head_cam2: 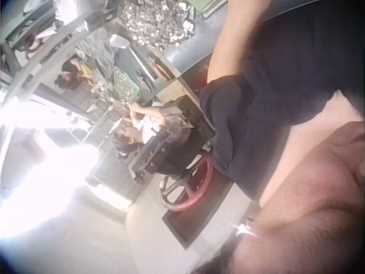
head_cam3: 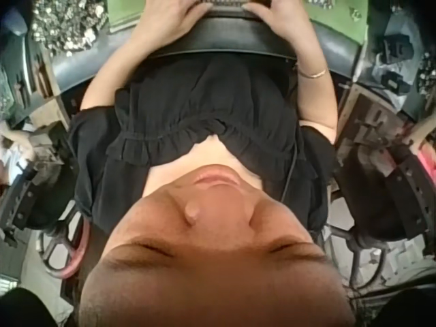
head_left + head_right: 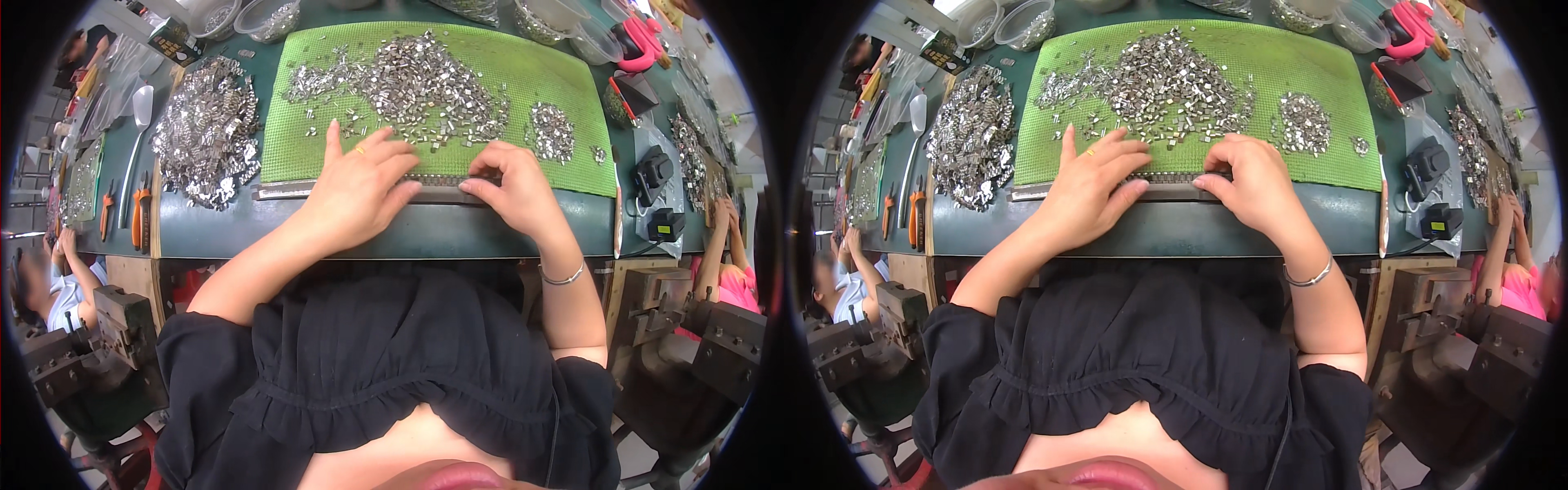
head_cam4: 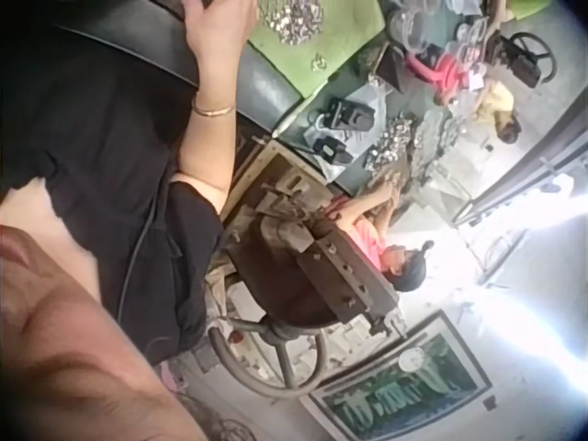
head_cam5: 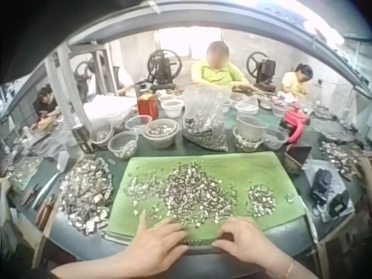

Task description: Sorting small metal parts and loading them into a metal guide rail.

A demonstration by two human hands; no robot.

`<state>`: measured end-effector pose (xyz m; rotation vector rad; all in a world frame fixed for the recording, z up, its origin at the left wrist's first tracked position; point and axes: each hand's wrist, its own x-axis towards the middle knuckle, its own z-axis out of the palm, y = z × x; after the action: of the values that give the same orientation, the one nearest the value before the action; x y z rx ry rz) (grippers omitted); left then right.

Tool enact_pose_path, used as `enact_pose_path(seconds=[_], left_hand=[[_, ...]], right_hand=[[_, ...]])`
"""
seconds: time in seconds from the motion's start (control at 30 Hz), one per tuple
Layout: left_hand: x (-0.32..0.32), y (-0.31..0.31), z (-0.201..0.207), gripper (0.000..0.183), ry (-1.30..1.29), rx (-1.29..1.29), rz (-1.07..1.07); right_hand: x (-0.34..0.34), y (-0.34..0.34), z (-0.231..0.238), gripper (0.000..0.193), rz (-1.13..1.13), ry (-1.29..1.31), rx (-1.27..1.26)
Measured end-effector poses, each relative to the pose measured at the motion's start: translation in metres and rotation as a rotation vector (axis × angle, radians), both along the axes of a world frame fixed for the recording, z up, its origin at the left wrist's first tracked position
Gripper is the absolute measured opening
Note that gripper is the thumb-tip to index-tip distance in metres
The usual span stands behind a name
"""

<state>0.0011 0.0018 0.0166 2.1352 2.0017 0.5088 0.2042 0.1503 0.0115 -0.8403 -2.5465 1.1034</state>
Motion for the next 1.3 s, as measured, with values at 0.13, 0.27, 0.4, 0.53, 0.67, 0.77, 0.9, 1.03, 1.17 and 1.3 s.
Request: enact_pose_path(seconds=[0.13,0.27,0.4,0.53,0.67,0.77,0.9,1.03,1.17,1.3], left_hand=[[-0.012,0.019,-0.002,0.018,-0.003,0.142,0.050],[-0.019,0.044,-0.007,0.006,0.089,0.142,0.034],[-0.020,0.054,-0.006,0.008,0.105,0.121,-0.004],[-0.020,0.049,-0.008,0.008,0.033,0.169,-0.021],[-0.018,0.026,0.009,0.005,-0.222,0.009,-0.075],[-0.011,0.018,0.001,0.005,-0.237,0.019,-0.079],[-0.006,0.012,-0.015,0.006,-0.124,0.106,-0.060],[-0.004,0.004,-0.017,0.016,0.074,0.251,-0.118],[0.000,-0.010,-0.020,0.025,0.273,0.355,-0.141],[-0.002,-0.010,-0.014,0.030,0.168,0.290,-0.098]], right_hand=[[-0.010,0.002,0.006,0.017,0.002,-0.120,0.040],[-0.027,0.001,-0.007,0.010,0.084,0.155,0.451],[-0.043,-0.001,-0.017,0.006,0.132,0.085,0.571],[-0.043,-0.002,-0.013,0.003,0.172,0.060,0.558],[-0.046,0.001,-0.013,0.003,0.175,0.065,0.474],[-0.050,0.000,-0.015,0.005,0.180,0.060,0.493],[-0.046,-0.006,-0.015,0.007,0.155,0.217,0.516],[-0.030,-0.015,-0.019,0.008,0.180,0.358,0.401],[-0.029,-0.028,-0.019,0.012,0.128,0.435,0.316],[-0.025,-0.031,-0.021,0.017,0.084,0.391,0.251]])
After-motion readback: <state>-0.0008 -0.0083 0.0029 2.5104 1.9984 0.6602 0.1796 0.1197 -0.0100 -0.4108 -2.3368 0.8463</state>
